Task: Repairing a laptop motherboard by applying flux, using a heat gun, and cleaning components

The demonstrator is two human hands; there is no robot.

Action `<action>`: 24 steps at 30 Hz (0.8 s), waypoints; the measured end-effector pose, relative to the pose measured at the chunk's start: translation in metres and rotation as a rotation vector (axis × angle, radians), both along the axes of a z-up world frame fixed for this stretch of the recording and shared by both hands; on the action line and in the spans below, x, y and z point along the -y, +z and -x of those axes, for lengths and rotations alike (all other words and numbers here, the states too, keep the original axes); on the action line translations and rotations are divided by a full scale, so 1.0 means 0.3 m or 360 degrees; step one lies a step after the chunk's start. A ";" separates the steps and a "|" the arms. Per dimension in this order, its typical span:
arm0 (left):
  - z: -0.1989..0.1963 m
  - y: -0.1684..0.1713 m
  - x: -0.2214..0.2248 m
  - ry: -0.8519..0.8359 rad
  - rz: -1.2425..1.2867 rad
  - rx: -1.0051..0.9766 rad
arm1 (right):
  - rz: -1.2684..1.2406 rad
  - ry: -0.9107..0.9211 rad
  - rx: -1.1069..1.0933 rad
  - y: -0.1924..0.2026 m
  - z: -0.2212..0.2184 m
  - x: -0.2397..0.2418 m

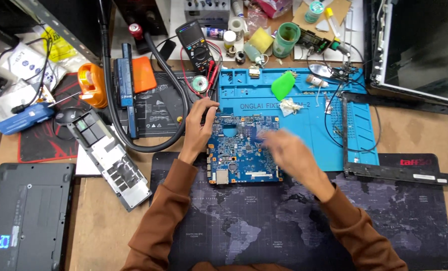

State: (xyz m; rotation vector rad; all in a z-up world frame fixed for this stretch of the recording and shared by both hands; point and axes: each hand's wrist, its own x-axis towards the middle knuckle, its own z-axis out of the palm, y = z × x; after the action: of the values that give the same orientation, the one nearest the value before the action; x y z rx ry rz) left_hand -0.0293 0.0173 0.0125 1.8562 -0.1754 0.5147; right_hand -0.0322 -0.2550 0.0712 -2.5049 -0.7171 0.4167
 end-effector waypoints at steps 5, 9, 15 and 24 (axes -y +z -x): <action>0.035 -0.022 -0.016 -0.0061 0.0239 -0.0103 | -0.0100 0.0443 -0.0735 0.095 0.028 -0.109; 0.042 -0.035 -0.019 -0.0057 0.0370 -0.0094 | 0.0142 0.0037 0.0614 -0.051 -0.075 -0.061; 0.029 -0.069 -0.028 -0.0093 0.0360 -0.0054 | 0.0024 0.0646 -0.0674 0.108 -0.049 -0.158; 0.049 -0.056 -0.022 -0.0109 0.0398 -0.0164 | -0.0155 0.0260 -0.0159 -0.013 -0.157 -0.195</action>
State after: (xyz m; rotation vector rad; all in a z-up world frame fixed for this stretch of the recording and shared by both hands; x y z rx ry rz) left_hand -0.0439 0.0238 -0.0044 1.6226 -0.1001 0.3744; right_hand 0.0149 -0.1965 0.0673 -2.3257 -0.8837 0.5468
